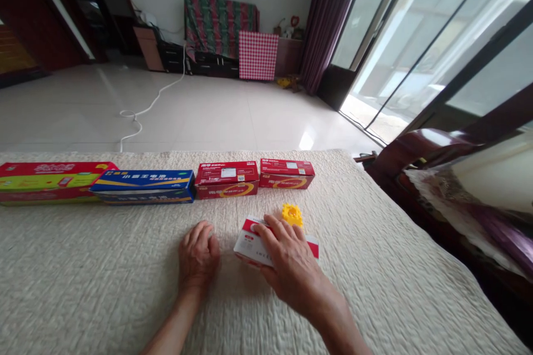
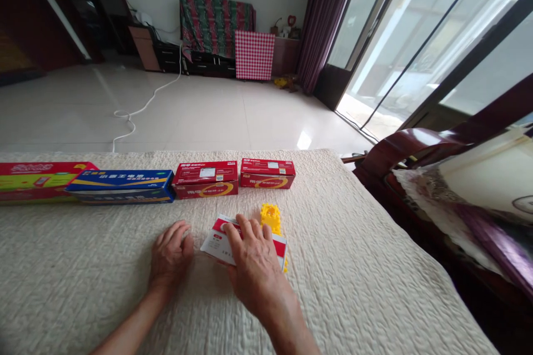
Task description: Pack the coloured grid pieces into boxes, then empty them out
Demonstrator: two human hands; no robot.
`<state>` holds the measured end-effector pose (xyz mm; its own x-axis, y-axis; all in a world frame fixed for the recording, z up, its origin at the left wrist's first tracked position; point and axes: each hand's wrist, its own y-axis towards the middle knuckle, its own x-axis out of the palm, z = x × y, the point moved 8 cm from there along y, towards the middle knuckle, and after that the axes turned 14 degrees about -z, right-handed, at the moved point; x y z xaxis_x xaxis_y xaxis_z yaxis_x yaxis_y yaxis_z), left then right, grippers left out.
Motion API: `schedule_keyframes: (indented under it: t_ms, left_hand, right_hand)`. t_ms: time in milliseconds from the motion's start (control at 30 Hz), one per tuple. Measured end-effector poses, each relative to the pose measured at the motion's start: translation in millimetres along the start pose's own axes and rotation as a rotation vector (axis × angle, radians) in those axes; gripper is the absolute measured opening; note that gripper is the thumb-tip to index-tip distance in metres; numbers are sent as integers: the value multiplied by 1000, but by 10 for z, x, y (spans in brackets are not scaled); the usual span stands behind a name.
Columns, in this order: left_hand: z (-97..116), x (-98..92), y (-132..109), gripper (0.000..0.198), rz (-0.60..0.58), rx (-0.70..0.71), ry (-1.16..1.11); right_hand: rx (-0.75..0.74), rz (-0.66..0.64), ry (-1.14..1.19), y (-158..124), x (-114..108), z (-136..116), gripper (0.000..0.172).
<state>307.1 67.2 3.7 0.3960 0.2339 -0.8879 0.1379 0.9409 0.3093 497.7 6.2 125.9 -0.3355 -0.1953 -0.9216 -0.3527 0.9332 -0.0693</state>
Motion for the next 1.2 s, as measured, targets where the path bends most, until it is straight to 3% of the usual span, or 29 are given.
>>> schedule_keyframes:
  t_ms: [167, 333, 433, 567, 767, 867, 1033, 1200]
  left_hand:
    - [-19, 36, -6, 26, -49, 29, -3]
    - [-70, 56, -5, 29, -139, 14, -48]
    - [-84, 51, -3, 32, -167, -6, -63]
    - [-76, 30, 12, 35, -190, -31, -95]
    - [-68, -21, 32, 36, -143, -40, -129]
    - [-92, -8, 22, 32, -116, -11, -151]
    - [-160, 36, 36, 37, -117, -7, -274]
    - [-94, -7, 116, 38, -168, -10, -389]
  right_hand:
    - [-37, 36, 19, 106, -78, -182, 63]
    - [-82, -21, 34, 374, 68, -308, 57]
    - [-55, -20, 45, 363, 110, -241, 59]
    - [10, 46, 77, 127, 87, -62, 66]
    - [119, 268, 304, -199, 179, 326, 79]
    - [60, 307, 433, -187, 244, 369, 70]
    - [34, 412, 527, -153, 252, 395, 36]
    - [44, 557, 616, -170, 340, 443, 26]
